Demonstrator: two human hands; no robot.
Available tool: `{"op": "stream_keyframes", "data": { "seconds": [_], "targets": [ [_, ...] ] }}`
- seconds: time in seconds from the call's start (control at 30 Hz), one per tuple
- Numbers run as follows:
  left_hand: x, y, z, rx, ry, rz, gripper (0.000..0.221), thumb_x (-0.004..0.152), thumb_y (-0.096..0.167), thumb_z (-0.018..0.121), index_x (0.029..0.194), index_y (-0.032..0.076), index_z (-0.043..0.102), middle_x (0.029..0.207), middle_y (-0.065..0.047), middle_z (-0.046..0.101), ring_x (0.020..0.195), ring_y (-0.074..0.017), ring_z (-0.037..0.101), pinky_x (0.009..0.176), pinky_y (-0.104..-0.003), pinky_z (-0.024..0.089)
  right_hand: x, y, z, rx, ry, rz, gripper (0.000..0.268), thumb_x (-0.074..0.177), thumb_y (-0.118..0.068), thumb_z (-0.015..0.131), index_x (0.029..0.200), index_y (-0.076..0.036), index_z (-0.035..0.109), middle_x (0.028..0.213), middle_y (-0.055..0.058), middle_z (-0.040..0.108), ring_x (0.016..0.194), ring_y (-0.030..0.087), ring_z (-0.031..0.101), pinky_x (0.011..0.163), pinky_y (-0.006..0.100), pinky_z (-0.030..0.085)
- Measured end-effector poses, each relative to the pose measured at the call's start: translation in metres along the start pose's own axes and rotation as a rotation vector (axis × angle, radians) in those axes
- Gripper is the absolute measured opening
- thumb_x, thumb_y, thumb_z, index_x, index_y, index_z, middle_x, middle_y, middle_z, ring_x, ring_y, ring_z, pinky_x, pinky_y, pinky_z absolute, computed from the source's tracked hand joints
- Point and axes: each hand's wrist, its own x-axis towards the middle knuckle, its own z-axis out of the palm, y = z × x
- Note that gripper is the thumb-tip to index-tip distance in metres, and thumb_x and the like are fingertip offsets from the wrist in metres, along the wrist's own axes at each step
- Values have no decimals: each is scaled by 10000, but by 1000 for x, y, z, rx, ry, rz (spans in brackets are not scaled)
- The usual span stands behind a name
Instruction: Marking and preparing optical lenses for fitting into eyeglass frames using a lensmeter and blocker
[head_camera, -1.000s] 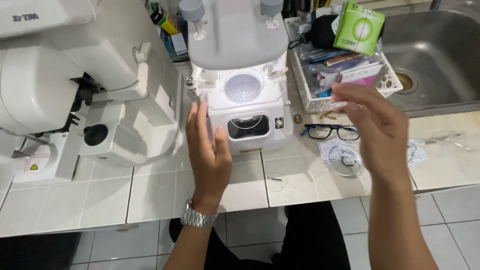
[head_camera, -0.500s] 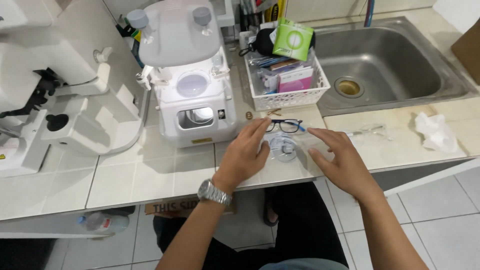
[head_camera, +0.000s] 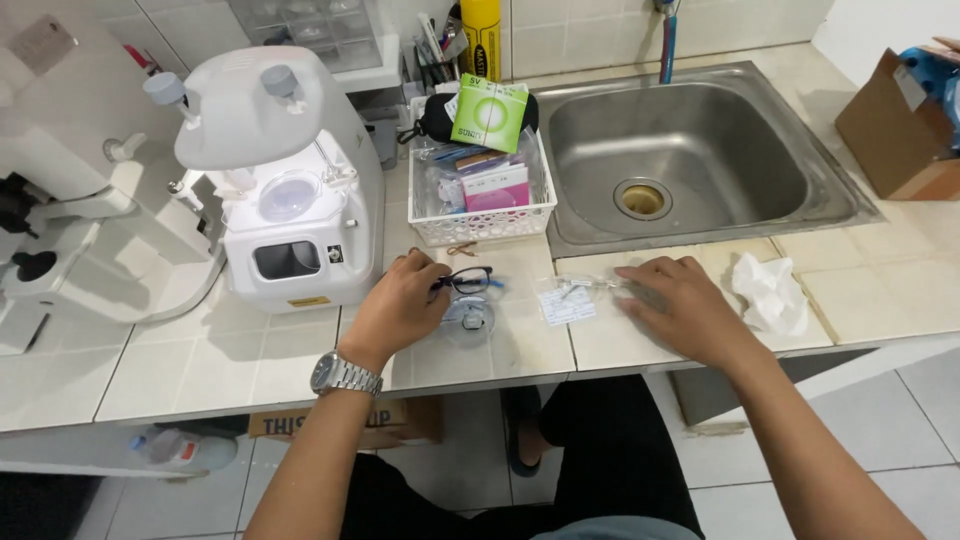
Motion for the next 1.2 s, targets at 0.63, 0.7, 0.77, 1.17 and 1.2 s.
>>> {"op": "stream_keyframes", "data": {
  "seconds": [0.63, 0.7, 0.77, 1.17, 1.2],
  "targets": [
    [46, 110, 70, -46, -48, 193, 810, 922, 515, 664, 1514, 22, 410, 1430, -211, 565, 1408, -391, 431, 1211, -505, 280, -7, 110, -18, -31, 506, -229, 474, 898, -212, 736, 1360, -125, 674, 1470, 251, 578, 1298, 462, 541, 1111, 550, 404],
    [49, 105, 66, -49, 5, 230, 681, 926, 438, 699, 1448, 41, 518, 1319, -175, 649, 1270, -388, 528, 1113, -501, 402, -19, 130, -29, -265, 229, 287, 808, 777, -536, 705, 1497, -192, 584, 1449, 222, 585, 1252, 526, 533, 979, 612, 486],
    [48, 101, 60, -57, -15, 210, 666, 925, 432, 701, 1446, 57, 521, 1313, -176, 654, 1307, -393, 506, 1051, -515, 447, -23, 144, -22, -164, 165, 354, 644, 823, -394, 668, 1447, -242, 626, 1313, 198, 617, 1198, 440, 583, 979, 545, 498],
    [46, 91, 8, -136, 327, 174, 401, 983, 242, 655, 1303, 2, 625, 1201, -156, 695, 1148, -342, 622, 983, -477, 527, -1, 315, 12, 495, 524, 390, 462, 1076, 4, 561, 1538, -5, 544, 1280, 307, 552, 975, 434, 563, 670, 529, 470],
    [43, 87, 7, -123, 335, 143, 391, 976, 228, 657, 1294, 1, 631, 1150, -146, 699, 1101, -332, 621, 946, -468, 538, -4, 308, 14, 540, 565, 385, 586, 1056, -6, 537, 1630, -24, 419, 1435, 299, 466, 1111, 456, 519, 764, 527, 446]
  ]
}}
